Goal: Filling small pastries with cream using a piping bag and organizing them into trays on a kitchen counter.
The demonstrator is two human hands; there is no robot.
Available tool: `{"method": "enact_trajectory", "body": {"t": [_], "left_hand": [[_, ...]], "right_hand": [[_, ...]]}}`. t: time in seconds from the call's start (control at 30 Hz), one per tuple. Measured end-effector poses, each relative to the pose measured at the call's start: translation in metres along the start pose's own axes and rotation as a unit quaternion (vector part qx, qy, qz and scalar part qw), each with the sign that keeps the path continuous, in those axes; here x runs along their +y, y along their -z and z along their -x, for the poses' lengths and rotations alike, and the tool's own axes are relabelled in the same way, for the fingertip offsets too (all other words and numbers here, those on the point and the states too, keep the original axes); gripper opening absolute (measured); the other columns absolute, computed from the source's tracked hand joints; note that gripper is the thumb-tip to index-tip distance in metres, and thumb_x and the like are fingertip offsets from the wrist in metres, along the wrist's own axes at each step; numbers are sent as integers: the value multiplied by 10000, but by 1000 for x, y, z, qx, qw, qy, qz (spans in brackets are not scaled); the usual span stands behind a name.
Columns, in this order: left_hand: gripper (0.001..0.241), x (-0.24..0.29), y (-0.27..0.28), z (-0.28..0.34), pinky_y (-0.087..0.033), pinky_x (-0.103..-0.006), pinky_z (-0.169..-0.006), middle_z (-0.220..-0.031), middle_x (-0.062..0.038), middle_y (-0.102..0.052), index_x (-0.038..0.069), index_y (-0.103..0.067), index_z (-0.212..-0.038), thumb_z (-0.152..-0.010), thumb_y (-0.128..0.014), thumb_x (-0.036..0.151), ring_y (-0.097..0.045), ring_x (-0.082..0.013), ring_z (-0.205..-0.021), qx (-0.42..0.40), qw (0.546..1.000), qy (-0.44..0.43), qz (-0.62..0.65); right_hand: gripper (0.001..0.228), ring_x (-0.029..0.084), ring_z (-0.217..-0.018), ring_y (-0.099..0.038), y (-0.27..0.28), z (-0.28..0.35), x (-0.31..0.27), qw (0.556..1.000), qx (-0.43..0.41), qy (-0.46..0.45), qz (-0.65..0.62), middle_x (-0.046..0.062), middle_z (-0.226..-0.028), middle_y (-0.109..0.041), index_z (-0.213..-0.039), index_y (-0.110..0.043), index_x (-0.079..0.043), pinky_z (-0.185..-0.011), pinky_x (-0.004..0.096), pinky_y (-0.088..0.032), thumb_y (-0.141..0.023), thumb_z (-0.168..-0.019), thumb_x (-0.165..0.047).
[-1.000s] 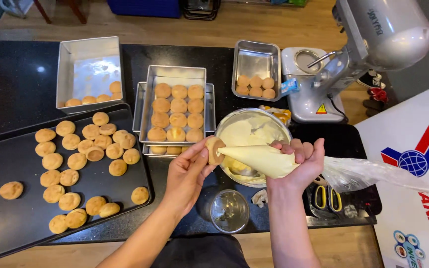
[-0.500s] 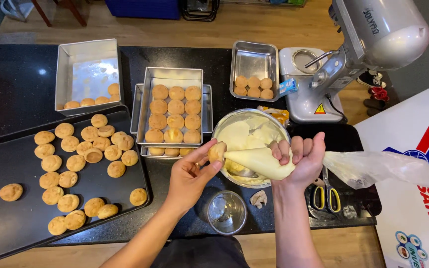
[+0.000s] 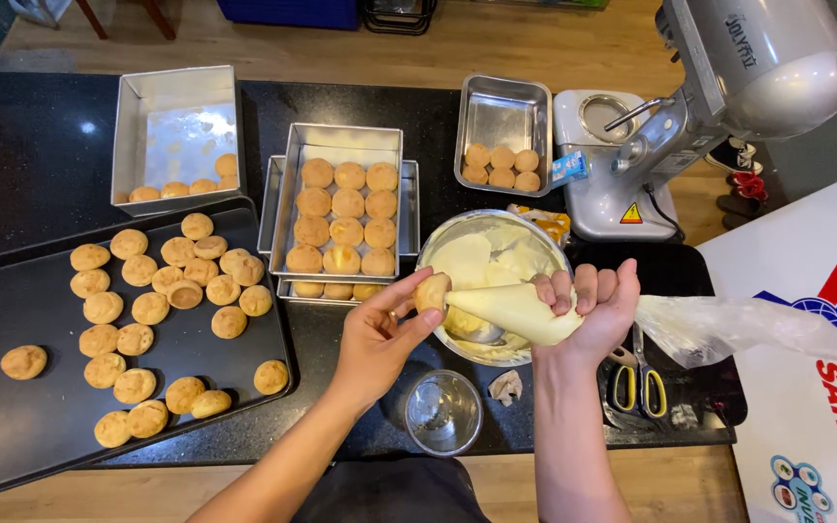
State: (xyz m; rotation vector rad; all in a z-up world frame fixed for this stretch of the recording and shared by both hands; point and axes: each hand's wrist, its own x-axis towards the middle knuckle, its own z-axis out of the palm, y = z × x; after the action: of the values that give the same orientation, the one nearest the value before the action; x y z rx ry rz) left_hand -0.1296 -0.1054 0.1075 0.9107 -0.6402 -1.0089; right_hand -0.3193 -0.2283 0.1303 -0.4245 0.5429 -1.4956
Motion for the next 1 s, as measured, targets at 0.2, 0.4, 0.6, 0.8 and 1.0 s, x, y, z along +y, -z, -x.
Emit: {"method": "enact_trajectory", "body": {"t": [0.2,0.4,0.6,0.8,1.0], "left_hand": [[547,2,-2,0,-627,-308,-896,-1196,-170,-743,-33,-636,-1339,-819,-803,-11,-698,-162,-1056,-5,1000,8,-6],[545,0,-1,0,-627,-315,-899,-1203,-169,-740,-34,-637,-1337,-819,-806,-1,-694,-164,-1059,-7,1000,10,-13],[542,1,-2,0,-626,-308,-898,-1181,-165,-748,-35,-637,-1338,-823,-803,-5,-703,-167,-1056,-8,1000,14,-14],[546,0,-4,1,-631,-307,-891,-1178,-167,-748,-37,-639,-1332,-814,-812,-5,-709,-167,-1046,-8,1000,12,-9],[553,7,-10,4,-632,-304,-894,-1160,-166,-754,-32,-639,-1334,-809,-813,-11,-712,-167,-1042,-8,1000,13,-7]], "right_hand": [[619,200,-319,-321,4,-2,2,1000,3,-1,10,-31,-447,-239,-521,-273,-245,-467,340,-344,-523,-1048,-453],[633,216,-289,-281,11,-6,5,1000,20,5,21,-18,-432,-213,-515,-246,-236,-430,350,-320,-526,-1056,-411],[621,200,-288,-284,12,-5,6,1000,10,4,18,-26,-436,-211,-528,-240,-239,-425,335,-320,-521,-1055,-411],[616,183,-268,-259,8,0,4,1000,13,6,26,-26,-432,-201,-528,-243,-240,-395,303,-293,-511,-1062,-390],[623,192,-258,-244,12,1,2,999,18,6,40,-20,-428,-202,-525,-246,-234,-377,307,-286,-519,-1061,-395]]}}
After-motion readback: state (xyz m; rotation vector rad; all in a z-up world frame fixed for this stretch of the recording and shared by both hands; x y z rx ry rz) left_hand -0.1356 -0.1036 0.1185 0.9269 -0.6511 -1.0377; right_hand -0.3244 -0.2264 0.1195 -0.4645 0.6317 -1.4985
